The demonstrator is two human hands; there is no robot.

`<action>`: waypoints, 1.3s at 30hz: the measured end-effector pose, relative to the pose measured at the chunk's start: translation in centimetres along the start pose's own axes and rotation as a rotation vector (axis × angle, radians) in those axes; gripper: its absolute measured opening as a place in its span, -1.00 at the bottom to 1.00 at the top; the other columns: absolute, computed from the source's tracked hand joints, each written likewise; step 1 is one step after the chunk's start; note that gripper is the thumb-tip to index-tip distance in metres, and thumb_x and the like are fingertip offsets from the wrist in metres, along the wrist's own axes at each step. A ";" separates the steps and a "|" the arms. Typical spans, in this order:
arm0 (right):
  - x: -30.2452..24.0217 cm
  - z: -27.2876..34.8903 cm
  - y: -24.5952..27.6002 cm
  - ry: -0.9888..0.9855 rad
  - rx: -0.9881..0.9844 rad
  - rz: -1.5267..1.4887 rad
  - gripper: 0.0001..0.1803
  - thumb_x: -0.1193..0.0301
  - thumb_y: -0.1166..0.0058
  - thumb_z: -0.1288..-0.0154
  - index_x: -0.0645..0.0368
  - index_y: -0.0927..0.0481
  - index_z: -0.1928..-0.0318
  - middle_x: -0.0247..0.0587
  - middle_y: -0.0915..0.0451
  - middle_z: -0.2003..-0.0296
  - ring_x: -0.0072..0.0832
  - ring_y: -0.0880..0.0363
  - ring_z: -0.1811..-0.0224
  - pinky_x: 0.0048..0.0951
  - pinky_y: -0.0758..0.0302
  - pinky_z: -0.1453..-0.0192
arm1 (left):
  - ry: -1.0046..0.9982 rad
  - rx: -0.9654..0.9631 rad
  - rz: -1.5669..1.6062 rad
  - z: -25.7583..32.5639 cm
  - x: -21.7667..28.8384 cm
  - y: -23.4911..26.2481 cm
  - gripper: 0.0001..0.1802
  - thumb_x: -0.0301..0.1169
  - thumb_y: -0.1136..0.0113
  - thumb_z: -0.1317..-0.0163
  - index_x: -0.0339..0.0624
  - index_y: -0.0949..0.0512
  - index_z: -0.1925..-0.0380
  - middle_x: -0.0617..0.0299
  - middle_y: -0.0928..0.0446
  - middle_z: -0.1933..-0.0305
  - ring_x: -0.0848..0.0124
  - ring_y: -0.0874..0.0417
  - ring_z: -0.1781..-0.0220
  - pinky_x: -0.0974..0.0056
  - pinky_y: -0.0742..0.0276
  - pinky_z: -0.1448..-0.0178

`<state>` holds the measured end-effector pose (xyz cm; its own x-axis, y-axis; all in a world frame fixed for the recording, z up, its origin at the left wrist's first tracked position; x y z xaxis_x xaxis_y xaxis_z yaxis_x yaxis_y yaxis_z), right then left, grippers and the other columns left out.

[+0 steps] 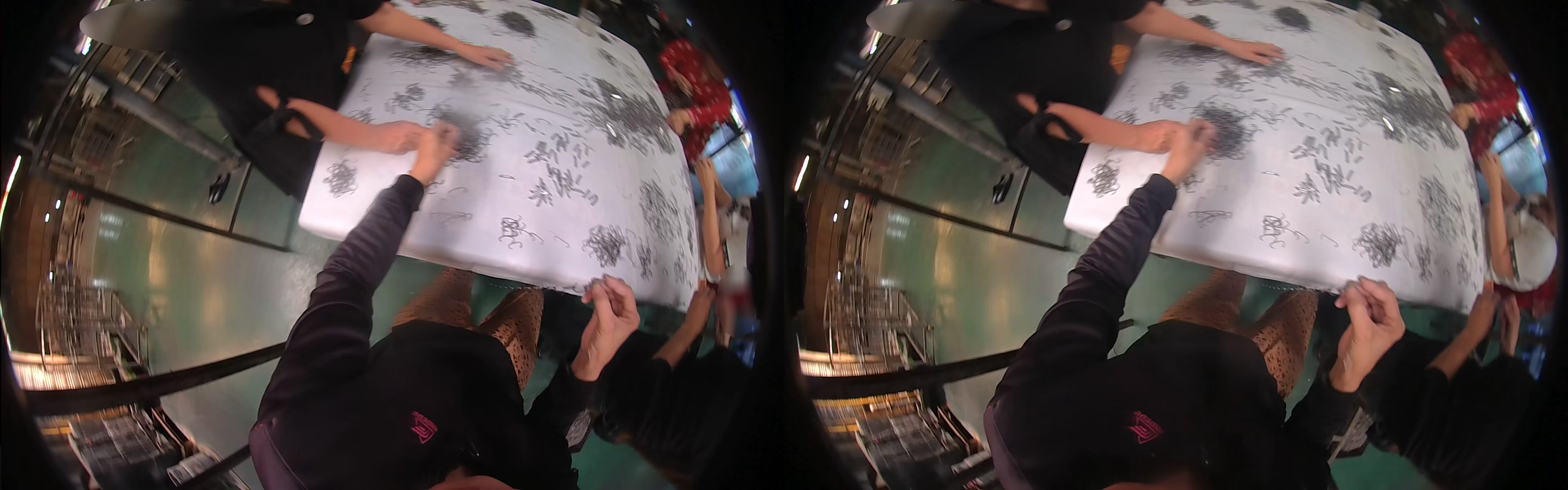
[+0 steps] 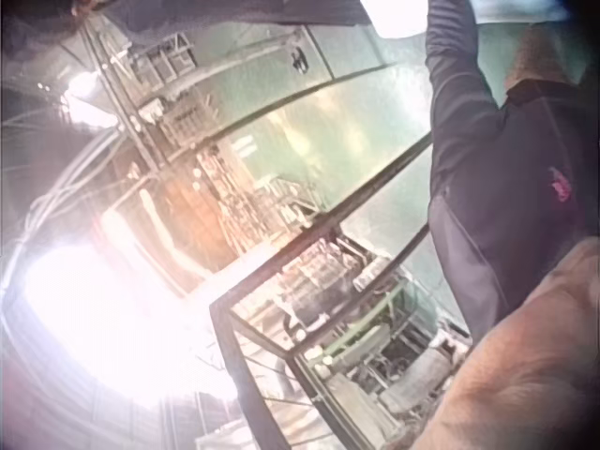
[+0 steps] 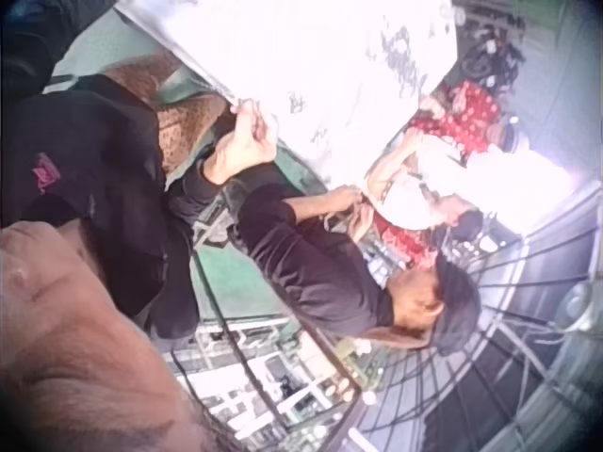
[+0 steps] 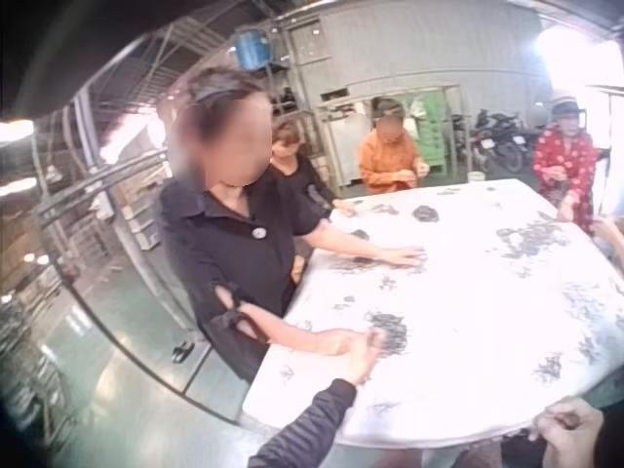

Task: The person repeatedly picks small wire pieces from a large white board, bends them by hand, and places them back on the board. Other people at the table perform similar actions. The camera wearer occasionally lifts a hanging wire mesh and returns to handling the small pieces.

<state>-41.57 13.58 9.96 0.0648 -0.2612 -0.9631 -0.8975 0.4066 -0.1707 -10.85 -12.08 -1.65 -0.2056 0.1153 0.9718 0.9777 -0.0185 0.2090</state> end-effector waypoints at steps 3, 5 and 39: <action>-0.3 0.2 0.0 0.062 -0.048 -0.004 -0.79 0.81 -0.10 -0.09 0.40 -0.58 0.23 -0.17 -0.54 0.38 -0.51 -0.52 0.45 -0.55 -0.48 0.32 | -0.409 0.061 -0.481 3.7 2.2 0.9 -0.87 -0.52 -0.06 -0.27 -0.35 -0.54 0.25 -0.01 -0.59 0.36 0.19 -0.65 0.29 0.20 -0.56 0.22; -0.1 0.2 0.3 0.019 -0.027 -0.002 -0.79 0.81 -0.10 -0.09 0.40 -0.58 0.23 -0.18 -0.54 0.38 -0.52 -0.51 0.44 -0.54 -0.49 0.32 | -0.546 0.116 -0.655 5.6 2.6 3.2 -0.88 -0.58 -0.08 -0.13 -0.33 -0.59 0.36 -0.11 -0.59 0.33 -0.02 -0.62 0.23 0.08 -0.51 0.13; -0.7 -1.6 -1.1 -0.061 -0.025 0.002 -0.82 0.81 -0.12 -0.07 0.42 -0.59 0.27 -0.23 -0.57 0.43 -0.59 -0.56 0.46 -0.62 -0.49 0.32 | -0.500 -0.140 -1.152 -7.9 3.3 0.3 -0.75 -0.64 -0.06 -0.07 -0.43 -0.41 0.19 -0.32 -0.48 0.20 -0.18 -0.55 0.11 -0.06 -0.49 0.01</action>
<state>-41.35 11.88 11.20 0.0892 -0.2060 -0.9745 -0.9083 0.3846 -0.1645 -11.59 -19.51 2.47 -0.8647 0.4961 0.0781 0.2238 0.2414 0.9443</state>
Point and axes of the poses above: each hand's wrist, its own z-axis away from the middle knuckle, its own y-axis out of the back of the hand, x = y × z, the point moved 2 cm from there along -z, towards the middle knuckle
